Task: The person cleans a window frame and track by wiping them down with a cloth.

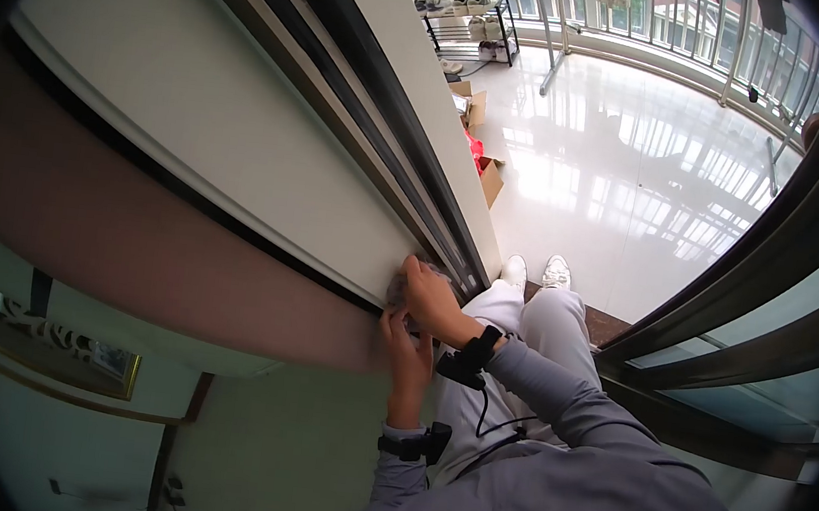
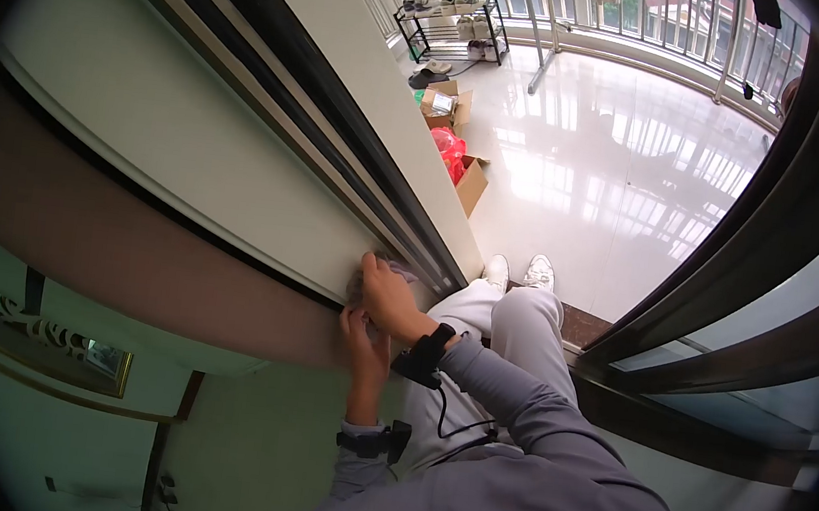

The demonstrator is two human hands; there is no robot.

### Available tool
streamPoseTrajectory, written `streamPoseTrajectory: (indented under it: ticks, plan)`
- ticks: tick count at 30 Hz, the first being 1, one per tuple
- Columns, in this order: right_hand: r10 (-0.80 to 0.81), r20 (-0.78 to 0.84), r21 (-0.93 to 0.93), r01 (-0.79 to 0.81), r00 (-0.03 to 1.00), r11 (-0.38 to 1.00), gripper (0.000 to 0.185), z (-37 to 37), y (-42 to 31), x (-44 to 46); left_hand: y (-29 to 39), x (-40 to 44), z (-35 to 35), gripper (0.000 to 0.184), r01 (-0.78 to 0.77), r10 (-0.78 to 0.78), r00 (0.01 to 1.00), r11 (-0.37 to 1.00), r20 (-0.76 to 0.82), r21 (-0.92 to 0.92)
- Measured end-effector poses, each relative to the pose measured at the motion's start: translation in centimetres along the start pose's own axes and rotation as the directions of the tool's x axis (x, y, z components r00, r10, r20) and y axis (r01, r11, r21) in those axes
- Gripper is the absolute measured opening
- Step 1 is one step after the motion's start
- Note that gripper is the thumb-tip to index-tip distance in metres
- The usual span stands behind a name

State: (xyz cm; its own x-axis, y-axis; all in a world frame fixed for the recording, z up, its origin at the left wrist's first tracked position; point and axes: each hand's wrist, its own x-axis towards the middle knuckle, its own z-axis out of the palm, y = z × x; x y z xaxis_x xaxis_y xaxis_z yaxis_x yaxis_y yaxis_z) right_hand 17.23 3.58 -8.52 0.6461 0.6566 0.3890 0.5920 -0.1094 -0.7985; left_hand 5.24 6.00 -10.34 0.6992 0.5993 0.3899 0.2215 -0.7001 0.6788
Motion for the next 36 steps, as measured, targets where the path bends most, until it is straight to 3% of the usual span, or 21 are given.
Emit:
streamPoseTrajectory:
  ticks: [4, 6, 9, 12, 16, 17, 19, 22, 24, 27, 33, 36]
  plan:
    - [-0.121, -0.204, 0.249, 0.171, 0.971, 0.953, 0.017, -4.3, -7.0, 2.5, 6.1, 3.2, -3.7, 0.043, -0.138, 0.123, 0.961, 0.989, -0.246, -0.047]
    - [-0.169, -0.268, 0.266, 0.241, 0.948, 0.933, 0.016, -5.0, -8.9, 3.7, 8.3, 4.5, -5.0, 0.044, -0.196, 0.184, 0.910, 0.981, -0.372, 0.005]
    - [-0.125, -0.279, 0.209, 0.187, 0.952, 0.960, 0.018, -4.3, -9.0, 4.9, 6.8, 4.9, -5.0, 0.045, -0.171, 0.173, 0.921, 0.985, -0.349, 0.035]
    - [0.180, -0.120, 0.118, -0.166, 0.976, 0.979, 0.018, -2.4, -5.6, 3.9, 4.3, 3.3, -3.4, 0.047, -0.107, 0.126, 0.976, 0.988, -0.176, 0.114]
    - [0.114, 0.023, 0.018, -0.115, 0.993, 0.993, 0.017, -0.3, 0.9, 1.0, 0.6, 0.0, 0.3, 0.043, -0.014, 0.010, 0.998, 0.997, -0.060, -0.071]
    - [0.098, 0.015, 0.013, -0.098, 0.995, 0.995, 0.017, -0.1, 1.2, 0.8, 0.5, -0.6, 0.2, 0.040, 0.040, -0.044, 0.997, 0.998, -0.064, -0.056]
    - [0.086, -0.023, 0.033, -0.085, 0.996, 0.996, 0.020, -0.2, 0.6, 1.2, 1.5, 0.4, -1.2, 0.038, -0.032, 0.035, 0.986, 0.999, -0.162, 0.018]
    - [-0.025, -0.204, 0.189, 0.064, 0.979, 0.980, 0.033, -1.5, -3.3, 1.6, 4.0, 2.2, -4.0, 0.037, -0.145, 0.169, 0.940, 0.984, -0.295, 0.104]
    - [-0.179, -0.310, 0.171, 0.240, 0.934, 0.956, 0.052, -2.2, -6.0, 2.0, 6.0, 4.0, -5.7, 0.038, -0.217, 0.253, 0.890, 0.967, -0.379, 0.136]
    - [-0.433, -0.425, 0.006, 0.481, 0.795, 0.877, 0.064, -1.7, -8.9, 2.7, 8.1, 6.4, -8.0, 0.038, -0.266, 0.312, 0.836, 0.950, -0.452, 0.163]
    - [-0.479, -0.349, -0.069, 0.488, 0.805, 0.870, 0.074, 0.8, -8.8, 3.8, 6.5, 6.6, -9.2, 0.044, -0.310, 0.387, 0.820, 0.920, -0.422, 0.242]
    - [-0.529, -0.330, -0.130, 0.517, 0.782, 0.846, 0.064, 1.4, -9.3, 3.6, 4.7, 5.9, -9.0, 0.046, -0.232, 0.269, 0.821, 0.963, -0.503, 0.137]
